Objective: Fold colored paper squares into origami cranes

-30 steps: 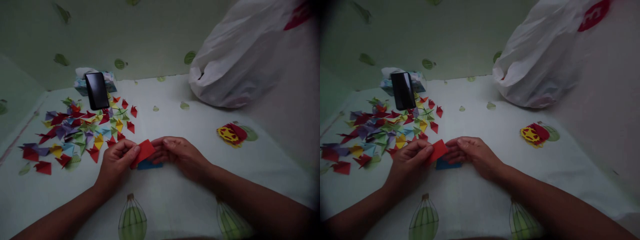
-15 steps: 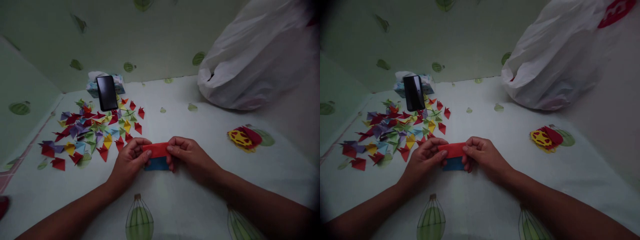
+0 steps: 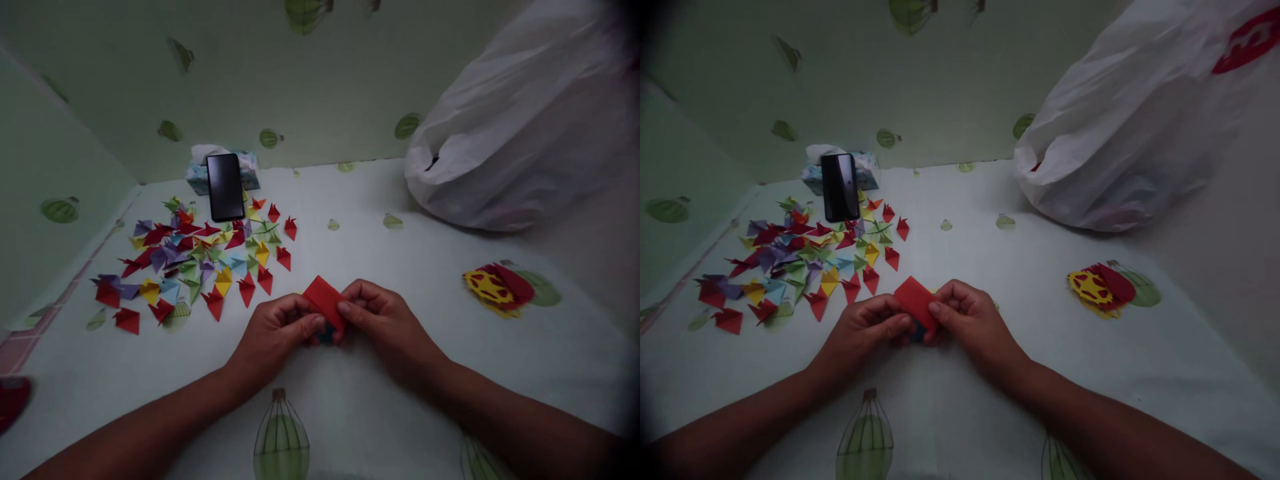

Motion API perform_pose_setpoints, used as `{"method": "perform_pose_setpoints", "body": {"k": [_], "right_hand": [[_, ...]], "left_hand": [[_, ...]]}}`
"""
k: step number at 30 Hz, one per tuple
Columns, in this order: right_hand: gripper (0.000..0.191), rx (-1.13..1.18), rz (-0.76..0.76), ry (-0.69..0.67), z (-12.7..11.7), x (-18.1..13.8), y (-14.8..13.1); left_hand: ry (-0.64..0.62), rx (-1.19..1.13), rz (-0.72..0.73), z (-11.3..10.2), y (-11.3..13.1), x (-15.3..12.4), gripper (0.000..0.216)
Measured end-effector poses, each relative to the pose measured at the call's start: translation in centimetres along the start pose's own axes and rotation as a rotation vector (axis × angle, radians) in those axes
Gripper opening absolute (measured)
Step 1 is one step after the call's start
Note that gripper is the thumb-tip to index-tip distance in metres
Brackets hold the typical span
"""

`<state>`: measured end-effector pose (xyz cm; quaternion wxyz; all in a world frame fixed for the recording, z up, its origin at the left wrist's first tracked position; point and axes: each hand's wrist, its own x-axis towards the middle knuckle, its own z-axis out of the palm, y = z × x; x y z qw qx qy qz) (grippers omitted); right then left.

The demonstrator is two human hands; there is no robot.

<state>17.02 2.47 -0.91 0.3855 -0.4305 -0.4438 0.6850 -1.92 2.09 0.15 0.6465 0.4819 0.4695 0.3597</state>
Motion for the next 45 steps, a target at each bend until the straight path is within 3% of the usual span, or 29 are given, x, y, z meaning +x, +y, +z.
{"method": "perform_pose_setpoints", "body": {"k": [5, 10, 14, 33, 45], "right_hand": [[0.031, -0.064, 0.075, -0.136, 0.13, -0.29, -0.16], [0.036, -0.123, -0.011, -0.136, -0.25, -0.32, -0.29], [0.032, -0.163, -0.006, -0.172, -0.32, -0.18, -0.32], [0.024, -0.334, -0.004, -0.066, -0.31, 0.04, -0.95], [0.030, -0.213, 0.064, -0.086, 0.01, 0.09, -0.71]], "left_hand": [[0.047, 0.039, 0.010, -0.02, 0.27, -0.15, 0.018], [-0.054, 0.022, -0.033, 0.02, 0.28, -0.18, 0.020], [-0.053, -0.003, -0.046, 0.10, 0.28, -0.15, 0.022], [-0.023, 0.030, -0.100, 0.16, 0.41, -0.14, 0.021], [-0.021, 0.045, -0.074, 0.11, 0.41, -0.23, 0.022]]}}
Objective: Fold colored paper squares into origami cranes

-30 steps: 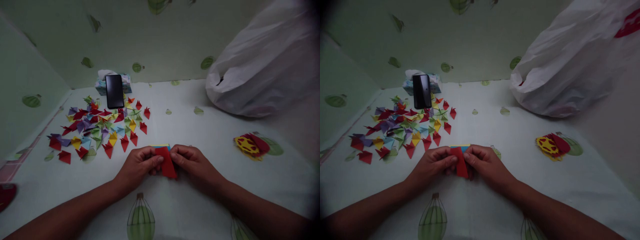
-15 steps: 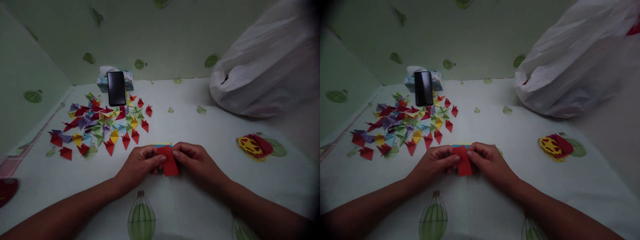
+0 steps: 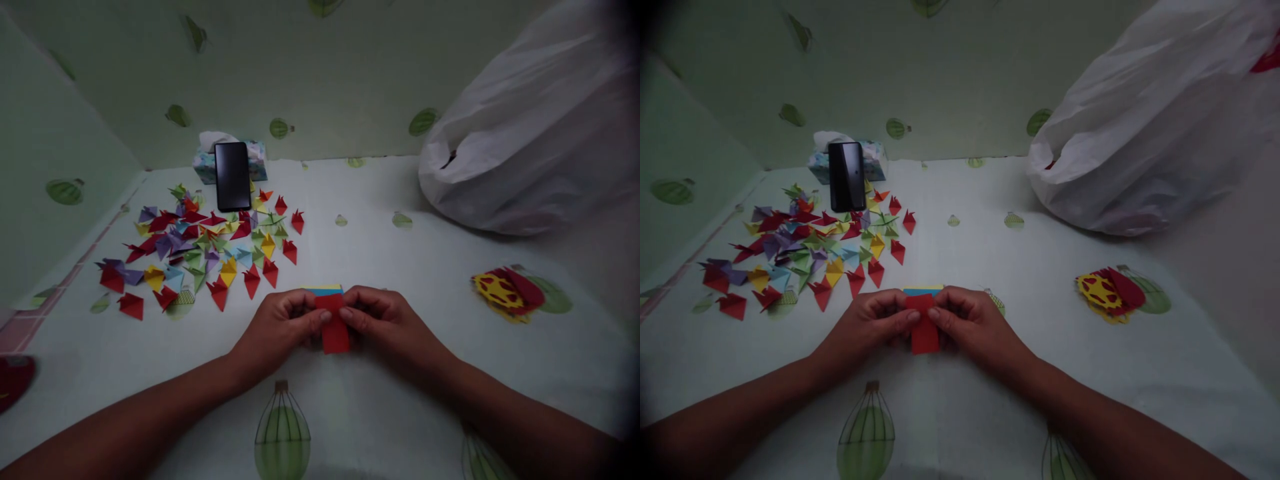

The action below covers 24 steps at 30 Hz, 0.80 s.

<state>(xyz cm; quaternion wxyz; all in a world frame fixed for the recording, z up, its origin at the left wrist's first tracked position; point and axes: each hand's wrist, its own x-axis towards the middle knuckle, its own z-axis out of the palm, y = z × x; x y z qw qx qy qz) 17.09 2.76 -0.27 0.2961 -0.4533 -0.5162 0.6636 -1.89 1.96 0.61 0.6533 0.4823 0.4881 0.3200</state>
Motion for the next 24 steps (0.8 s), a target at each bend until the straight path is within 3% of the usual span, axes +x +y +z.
{"method": "perform_pose_setpoints", "body": {"k": [19, 24], "right_hand": [[0.031, -0.054, -0.049, 0.002, -0.28, -0.11, 0.18], [0.029, 0.008, -0.001, -0.002, -0.24, -0.08, 0.18]], "left_hand": [[0.001, 0.006, -0.006, -0.08, -0.33, 0.11, 0.021], [-0.004, 0.016, -0.014, -0.07, -0.30, 0.14, 0.021]]}}
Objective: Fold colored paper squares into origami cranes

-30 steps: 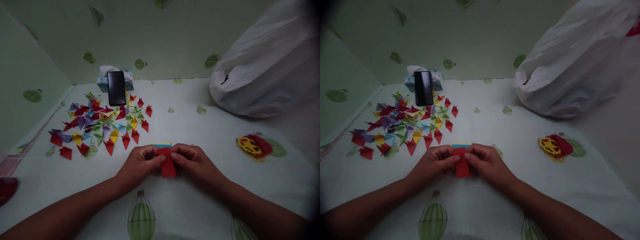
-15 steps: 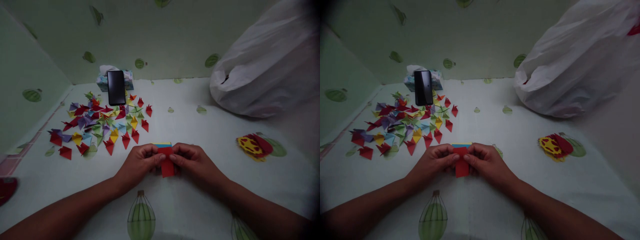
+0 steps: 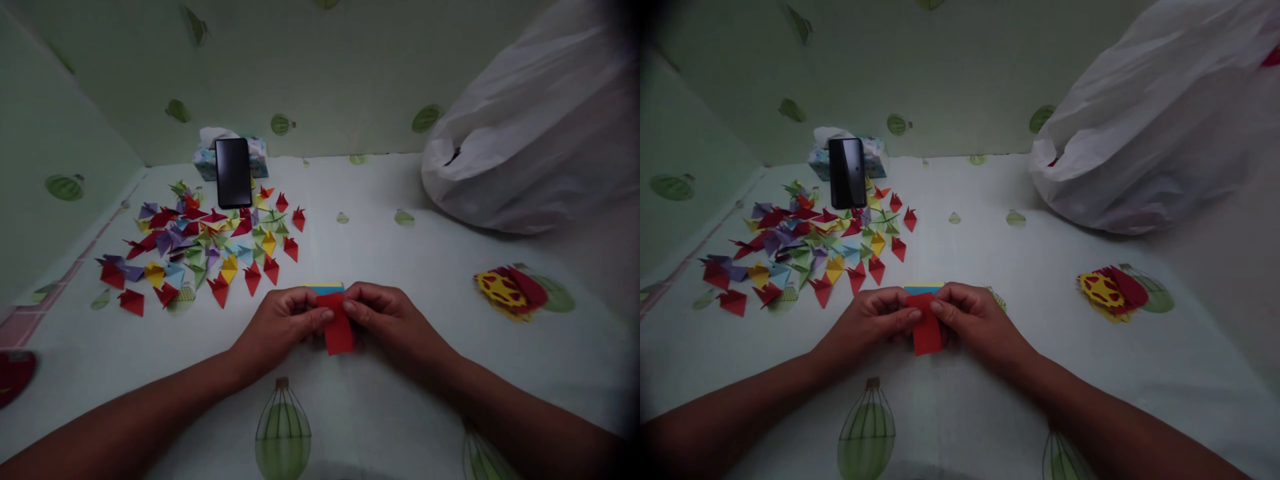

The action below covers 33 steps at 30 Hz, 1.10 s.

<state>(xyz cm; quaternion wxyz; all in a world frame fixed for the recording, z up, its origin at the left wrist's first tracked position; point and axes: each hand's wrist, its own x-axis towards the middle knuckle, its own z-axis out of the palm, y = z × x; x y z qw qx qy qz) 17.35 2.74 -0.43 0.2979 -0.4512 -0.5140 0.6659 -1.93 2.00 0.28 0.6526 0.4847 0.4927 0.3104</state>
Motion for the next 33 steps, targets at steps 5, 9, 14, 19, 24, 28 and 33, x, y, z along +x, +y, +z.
{"method": "perform_pose_setpoints", "body": {"k": [5, 9, 14, 19, 24, 28, 33], "right_hand": [[0.032, 0.045, 0.021, 0.000, 0.07, 0.07, 0.05], [0.032, 0.062, 0.013, -0.007, 0.10, 0.09, 0.16], [0.030, 0.029, 0.005, -0.008, 0.14, 0.05, 0.14], [0.028, -0.038, -0.037, -0.017, 0.19, 0.06, 0.04], [0.027, -0.201, -0.176, 0.027, 0.18, -0.07, -0.07], [0.024, -0.162, -0.169, -0.036, 0.18, -0.15, -0.16], [0.025, -0.249, -0.239, -0.019, 0.27, -0.35, -0.44]], "left_hand": [[-0.007, -0.015, -0.006, 0.03, 0.05, 0.01, 0.020], [-0.013, -0.024, -0.010, 0.01, -0.02, 0.02, 0.020], [-0.017, -0.015, -0.006, -0.03, -0.09, -0.02, 0.020], [-0.014, -0.011, 0.009, -0.01, 0.00, -0.08, 0.023], [0.022, -0.001, 0.056, 0.11, -0.05, -0.33, 0.024], [0.063, -0.046, 0.064, 0.26, -0.25, -0.67, 0.026], [0.066, -0.023, 0.073, 0.12, -0.43, -0.70, 0.029]]}}
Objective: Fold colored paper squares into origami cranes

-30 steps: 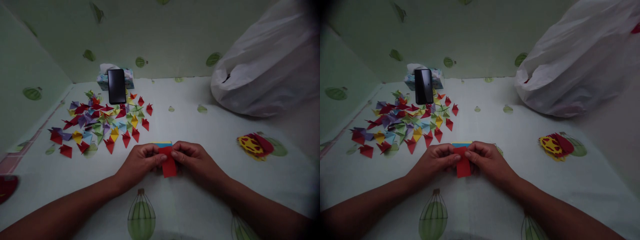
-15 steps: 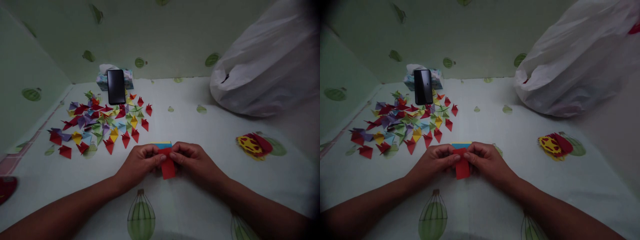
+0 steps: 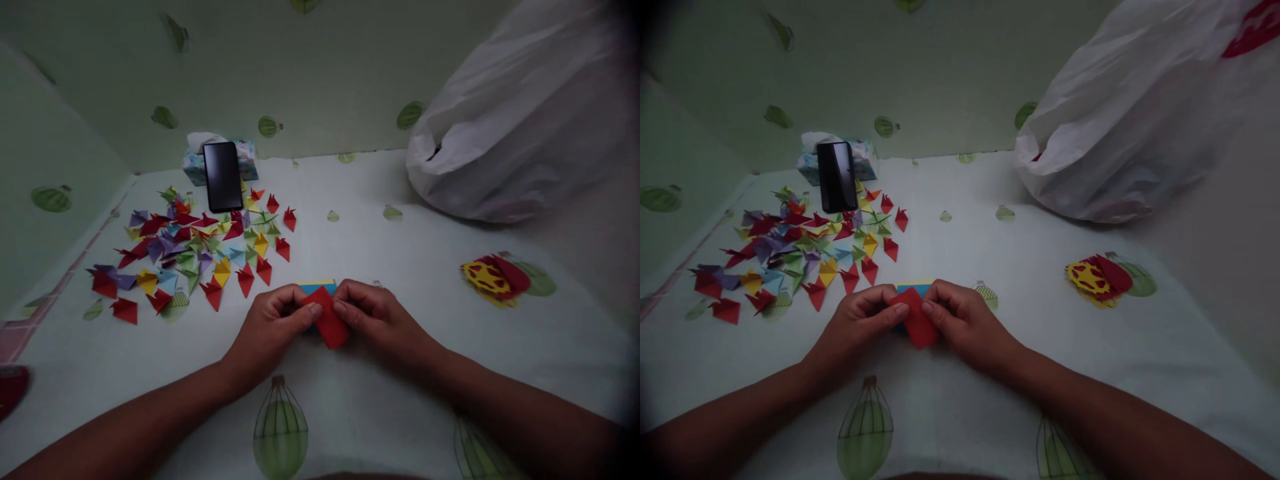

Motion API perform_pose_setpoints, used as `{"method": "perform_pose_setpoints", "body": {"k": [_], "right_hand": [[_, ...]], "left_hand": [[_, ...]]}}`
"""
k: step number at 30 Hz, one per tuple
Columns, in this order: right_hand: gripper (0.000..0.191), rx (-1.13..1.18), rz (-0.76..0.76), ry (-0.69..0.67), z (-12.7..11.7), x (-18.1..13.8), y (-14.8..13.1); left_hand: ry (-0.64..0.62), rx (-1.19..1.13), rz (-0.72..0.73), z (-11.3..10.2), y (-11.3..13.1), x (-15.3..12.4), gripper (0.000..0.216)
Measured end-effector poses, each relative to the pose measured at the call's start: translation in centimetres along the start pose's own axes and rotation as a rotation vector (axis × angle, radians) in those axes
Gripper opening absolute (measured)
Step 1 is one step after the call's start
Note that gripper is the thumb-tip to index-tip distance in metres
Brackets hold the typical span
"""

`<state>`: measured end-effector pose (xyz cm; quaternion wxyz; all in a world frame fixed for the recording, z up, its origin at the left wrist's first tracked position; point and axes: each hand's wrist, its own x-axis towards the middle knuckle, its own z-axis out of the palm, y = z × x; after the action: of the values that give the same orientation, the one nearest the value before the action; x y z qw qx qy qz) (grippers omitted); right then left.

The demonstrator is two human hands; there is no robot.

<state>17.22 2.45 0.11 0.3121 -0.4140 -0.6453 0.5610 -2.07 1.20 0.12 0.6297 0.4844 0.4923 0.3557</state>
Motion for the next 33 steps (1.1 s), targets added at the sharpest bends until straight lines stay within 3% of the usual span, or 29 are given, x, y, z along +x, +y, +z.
{"method": "perform_pose_setpoints", "body": {"k": [6, 11, 14, 18, 21, 24, 28, 33], "right_hand": [[0.020, -0.247, -0.136, -0.054, -0.1, 0.0, 0.3], [0.024, 0.028, 0.068, -0.129, 0.0, 0.1, 0.2], [0.021, 0.132, 0.134, -0.086, -0.2, 0.2, 0.1], [0.019, -0.073, 0.027, 0.030, -0.6, 0.2, -0.1], [0.019, -0.228, -0.060, -0.004, -0.9, 0.3, -0.2], [0.024, -0.075, 0.018, -0.065, -1.0, 0.4, -0.1], [0.038, 0.142, 0.101, -0.040, -0.7, 0.4, 0.2], [0.035, 0.251, 0.187, -0.066, -0.4, 0.3, 0.1]], "left_hand": [[-0.062, 0.156, 0.028, -0.1, 0.7, 0.0, 0.024], [0.069, 0.162, 0.092, 0.1, 0.6, -0.1, 0.025], [0.163, 0.119, 0.136, 0.0, 0.3, 0.0, 0.026], [0.171, 0.080, 0.074, -0.3, 0.5, 0.2, 0.029], [0.074, 0.137, 0.008, -0.6, 0.9, 0.5, 0.026], [0.037, 0.192, 0.001, -0.7, 1.1, 0.6, 0.027], [0.125, 0.184, 0.056, -0.6, 0.8, 0.5, 0.030], [0.120, 0.238, 0.058, -0.4, 0.6, 0.4, 0.031]]}}
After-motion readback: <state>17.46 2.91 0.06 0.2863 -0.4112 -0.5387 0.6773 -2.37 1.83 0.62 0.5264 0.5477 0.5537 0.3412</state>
